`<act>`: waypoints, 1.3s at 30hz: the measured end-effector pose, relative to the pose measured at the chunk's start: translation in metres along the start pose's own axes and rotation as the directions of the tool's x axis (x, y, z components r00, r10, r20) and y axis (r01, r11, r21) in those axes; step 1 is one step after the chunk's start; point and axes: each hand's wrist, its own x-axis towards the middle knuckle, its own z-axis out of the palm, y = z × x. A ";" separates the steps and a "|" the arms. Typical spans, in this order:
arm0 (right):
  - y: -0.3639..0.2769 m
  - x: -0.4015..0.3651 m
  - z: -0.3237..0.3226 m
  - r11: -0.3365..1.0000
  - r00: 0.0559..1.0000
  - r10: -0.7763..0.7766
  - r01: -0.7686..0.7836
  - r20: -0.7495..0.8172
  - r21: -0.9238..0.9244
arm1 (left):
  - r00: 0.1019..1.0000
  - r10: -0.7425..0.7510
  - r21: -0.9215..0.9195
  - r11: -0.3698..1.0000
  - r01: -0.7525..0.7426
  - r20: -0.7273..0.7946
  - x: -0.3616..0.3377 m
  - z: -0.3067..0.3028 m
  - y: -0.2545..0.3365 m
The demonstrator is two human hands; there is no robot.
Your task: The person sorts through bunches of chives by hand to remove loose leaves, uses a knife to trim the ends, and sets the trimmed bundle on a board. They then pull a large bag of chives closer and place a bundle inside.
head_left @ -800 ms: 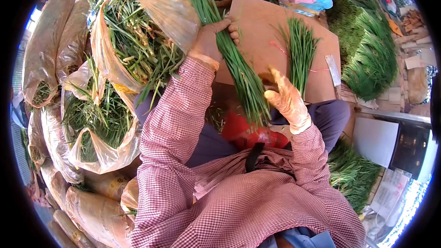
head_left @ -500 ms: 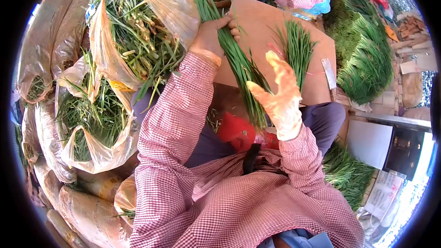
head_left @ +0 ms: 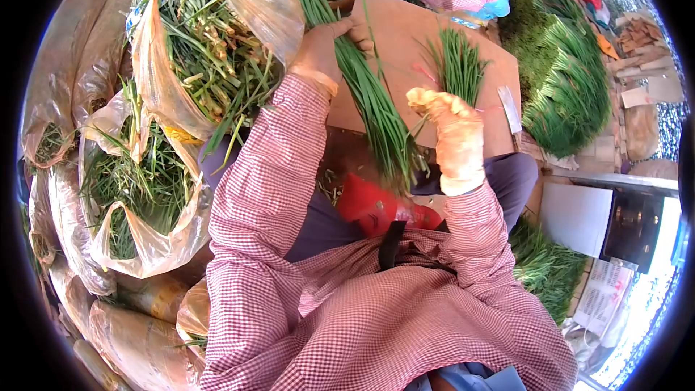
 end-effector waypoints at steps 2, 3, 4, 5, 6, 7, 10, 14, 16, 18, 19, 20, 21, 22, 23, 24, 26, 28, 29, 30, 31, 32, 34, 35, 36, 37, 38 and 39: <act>-0.010 -0.003 -0.010 0.897 0.974 0.223 -0.185 -0.048 0.402 | 0.996 0.066 0.107 0.993 -0.058 -0.066 -0.013 0.009 0.000; -0.009 -0.004 -0.019 0.870 0.973 0.229 -0.222 0.038 0.440 | 0.991 0.097 0.161 0.983 -0.082 -0.092 -0.017 0.013 -0.002; -0.005 -0.003 -0.033 0.842 0.966 0.228 -0.260 0.126 0.473 | 0.987 0.118 0.162 0.982 -0.100 -0.106 -0.013 0.010 -0.005; -0.003 -0.002 -0.041 0.810 0.951 0.222 -0.304 0.217 0.502 | 0.985 0.131 0.224 0.969 -0.104 -0.110 -0.012 0.010 -0.004; -0.009 -0.002 -0.038 0.724 0.925 0.275 -0.380 0.264 0.576 | 0.982 0.146 0.285 0.952 -0.108 -0.116 -0.015 0.011 -0.001; -0.012 -0.003 -0.040 0.682 0.902 0.234 -0.419 0.363 0.599 | 0.978 0.165 0.348 0.931 -0.114 -0.123 -0.016 0.012 0.001; -0.020 -0.016 -0.053 0.716 0.861 0.138 -0.428 0.490 0.552 | 0.978 0.167 0.242 0.961 -0.133 -0.127 -0.013 0.011 0.004; -0.025 -0.047 -0.100 0.834 0.864 0.342 -0.460 0.369 0.305 | 0.982 0.164 0.155 0.977 -0.148 -0.092 0.001 0.006 0.016; -0.011 -0.060 -0.118 0.849 0.867 0.436 -0.485 0.240 0.210 | 0.983 0.154 0.107 0.984 -0.143 -0.101 0.001 0.010 0.018; 0.013 -0.066 -0.125 0.844 0.850 0.522 -0.527 0.073 0.104 | 0.986 0.140 0.065 0.989 -0.134 -0.088 0.003 0.012 0.019; 0.023 -0.065 -0.123 0.795 0.792 0.607 -0.604 0.063 -0.056 | 0.988 0.133 0.044 0.991 -0.130 -0.079 0.006 0.012 0.020; 0.034 -0.066 -0.115 0.756 0.765 0.641 -0.619 0.053 -0.213 | 0.990 0.119 0.014 0.993 -0.118 -0.070 0.007 0.011 0.021; 0.046 -0.068 -0.105 0.694 0.736 0.676 -0.620 0.037 -0.366 | 0.991 0.123 0.015 0.992 -0.123 -0.048 0.008 0.009 0.021; 0.069 -0.064 -0.105 0.705 0.883 0.397 -0.117 0.252 -0.700 | 0.992 0.126 0.012 0.992 -0.125 -0.025 0.009 0.008 0.021; 0.085 -0.060 -0.105 0.608 0.894 0.293 0.099 0.338 -0.788 | 0.991 0.130 0.009 0.991 -0.130 -0.002 0.011 0.005 0.021; 0.098 -0.054 -0.102 0.517 0.887 0.214 0.252 0.409 -0.818 | 0.993 0.119 0.014 0.993 -0.120 0.016 0.015 0.000 0.023; 0.115 -0.046 -0.102 0.439 0.844 0.131 0.421 0.520 -0.794 | 0.991 0.127 -0.002 0.992 -0.127 0.044 0.013 -0.001 0.022; 0.121 -0.041 -0.102 0.187 0.709 -0.043 0.698 0.704 -0.692 | 0.986 0.148 -0.029 0.989 -0.146 0.076 0.016 -0.002 0.020; 0.122 -0.039 -0.104 0.218 0.687 0.002 0.709 0.727 -0.671 | 0.982 0.165 -0.049 0.986 -0.161 0.091 0.019 -0.004 0.019; 0.118 -0.039 -0.105 0.217 0.655 0.017 0.735 0.755 -0.642 | 0.978 0.183 -0.071 0.982 -0.176 0.101 0.020 -0.005 0.018; 0.115 -0.039 -0.106 0.218 0.622 0.031 0.760 0.782 -0.613 | 0.975 0.185 -0.075 0.981 -0.177 0.124 0.022 -0.007 0.016; 0.109 -0.039 -0.109 0.185 0.580 0.011 0.799 0.815 -0.572 | 0.971 0.190 -0.078 0.981 -0.180 0.144 0.023 -0.008 0.016; 0.077 -0.043 -0.095 0.389 0.599 -0.037 0.746 0.800 -0.541 | 0.974 0.185 -0.081 0.981 -0.175 0.128 0.018 -0.007 0.014; 0.062 -0.045 -0.087 0.565 0.643 -0.041 0.646 0.764 -0.513 | 0.974 0.183 -0.095 0.981 -0.171 0.134 0.018 -0.009 0.013; 0.054 -0.047 -0.078 0.736 0.690 -0.028 0.504 0.723 -0.452 | 0.972 0.182 -0.106 0.980 -0.167 0.146 0.020 -0.009 0.013; 0.057 -0.046 -0.076 0.842 0.705 0.032 0.362 0.708 -0.399 | 0.971 0.179 -0.117 0.980 -0.162 0.159 0.021 -0.009 0.013; 0.059 -0.046 -0.074 0.918 0.717 0.093 0.206 0.690 -0.338 | 0.969 0.183 -0.121 0.979 -0.164 0.166 0.022 -0.009 0.011; 0.053 -0.051 -0.062 0.990 0.746 0.138 -0.103 0.651 -0.092 | 0.970 0.191 -0.112 0.978 -0.175 0.153 0.021 -0.008 0.011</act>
